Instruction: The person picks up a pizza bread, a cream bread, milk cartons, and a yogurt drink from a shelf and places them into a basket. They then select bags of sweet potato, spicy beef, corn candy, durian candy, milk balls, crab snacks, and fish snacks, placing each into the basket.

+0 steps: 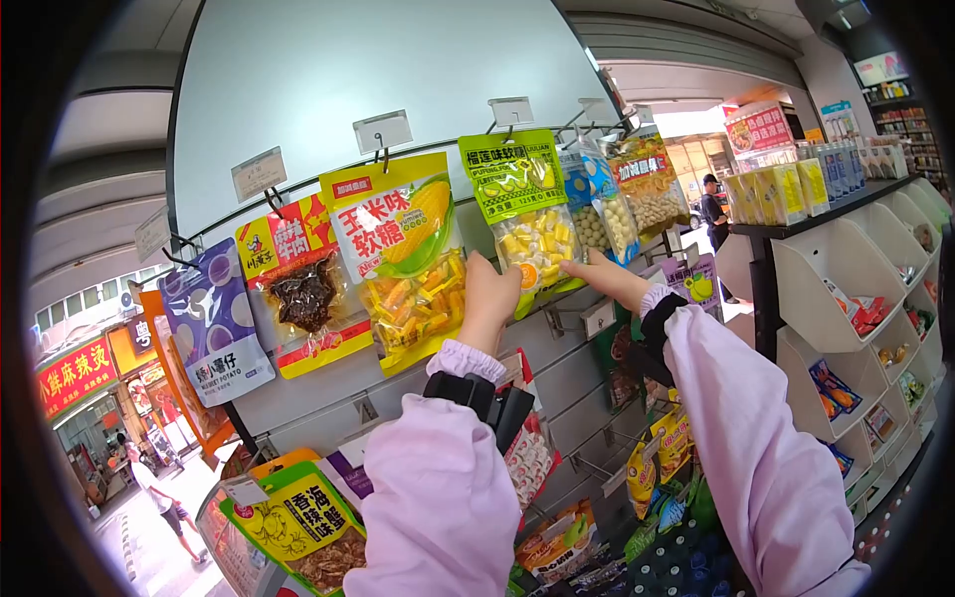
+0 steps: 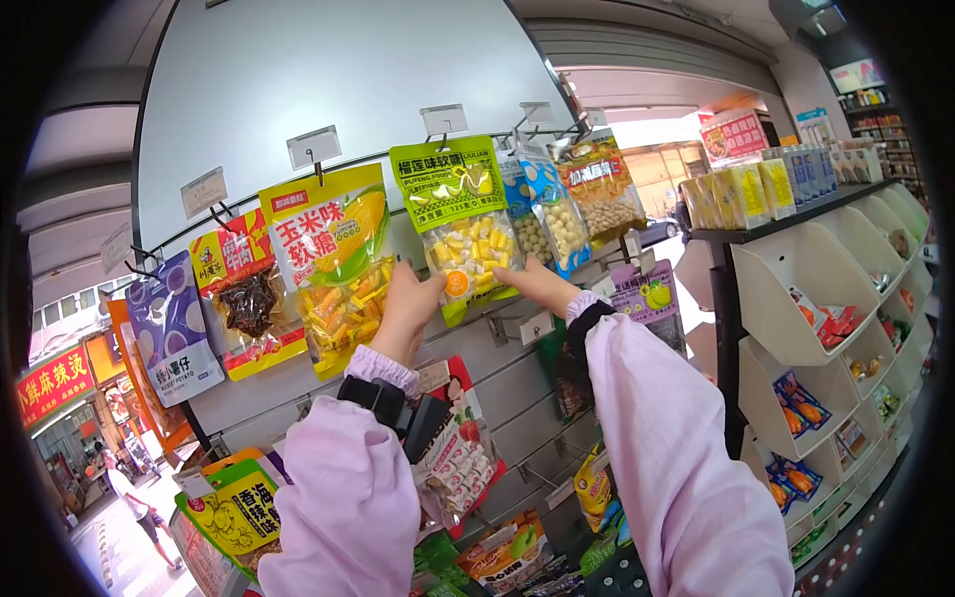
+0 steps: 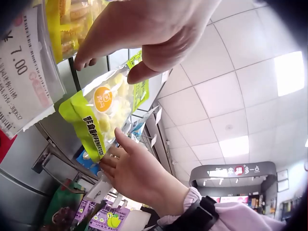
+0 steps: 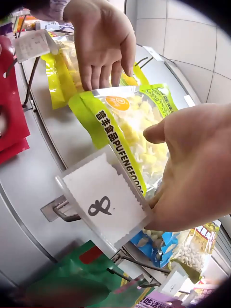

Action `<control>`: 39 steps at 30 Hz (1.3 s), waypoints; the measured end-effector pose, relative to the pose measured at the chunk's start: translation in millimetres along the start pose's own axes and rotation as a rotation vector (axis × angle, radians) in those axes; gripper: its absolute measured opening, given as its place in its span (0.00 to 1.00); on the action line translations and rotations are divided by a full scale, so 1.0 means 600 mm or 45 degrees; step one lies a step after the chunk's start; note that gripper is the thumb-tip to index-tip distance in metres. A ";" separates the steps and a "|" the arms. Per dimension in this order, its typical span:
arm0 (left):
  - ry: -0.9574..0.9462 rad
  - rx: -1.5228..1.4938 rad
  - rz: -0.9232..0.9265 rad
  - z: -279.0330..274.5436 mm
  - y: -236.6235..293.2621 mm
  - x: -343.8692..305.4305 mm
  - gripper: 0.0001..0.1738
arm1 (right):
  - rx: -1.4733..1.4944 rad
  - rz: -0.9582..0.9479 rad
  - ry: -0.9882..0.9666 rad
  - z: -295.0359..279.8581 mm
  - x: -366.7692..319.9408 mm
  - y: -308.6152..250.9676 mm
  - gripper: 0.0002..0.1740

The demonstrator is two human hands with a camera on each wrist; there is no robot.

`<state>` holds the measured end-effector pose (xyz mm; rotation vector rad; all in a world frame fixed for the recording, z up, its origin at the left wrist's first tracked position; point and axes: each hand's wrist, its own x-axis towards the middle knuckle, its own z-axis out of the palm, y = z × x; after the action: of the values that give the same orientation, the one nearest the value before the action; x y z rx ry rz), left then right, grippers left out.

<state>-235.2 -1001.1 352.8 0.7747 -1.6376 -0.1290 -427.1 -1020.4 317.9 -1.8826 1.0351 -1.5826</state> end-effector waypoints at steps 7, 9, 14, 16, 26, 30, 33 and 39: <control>-0.021 -0.014 -0.098 0.002 0.007 0.008 0.23 | 0.032 0.111 -0.109 -0.026 0.008 -0.001 0.49; -0.071 -0.099 -0.088 -0.001 0.004 0.010 0.20 | 0.058 0.070 -0.136 -0.037 0.007 0.001 0.47; -0.074 -0.424 -0.048 0.001 0.032 -0.008 0.15 | 0.111 0.040 -0.045 -0.051 -0.037 -0.029 0.37; -0.065 -0.446 -0.037 0.005 0.039 -0.009 0.14 | 0.112 0.087 -0.049 -0.058 -0.050 -0.046 0.35; -0.193 -0.695 -0.146 0.010 0.117 -0.033 0.16 | 0.246 0.125 -0.061 -0.097 -0.076 -0.080 0.40; -0.199 -0.651 -0.122 0.014 0.121 -0.026 0.16 | 0.229 0.107 -0.044 -0.106 -0.078 -0.087 0.40; -0.205 -0.665 -0.130 0.014 0.127 -0.029 0.17 | 0.242 0.113 -0.064 -0.108 -0.085 -0.094 0.40; -0.262 -0.714 -0.205 0.016 0.137 -0.081 0.17 | 0.235 0.170 -0.066 -0.108 -0.120 -0.081 0.38</control>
<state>-276.9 -914.6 350.6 0.4660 -1.6146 -0.7696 -481.5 -926.8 325.2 -1.6869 0.9381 -1.4908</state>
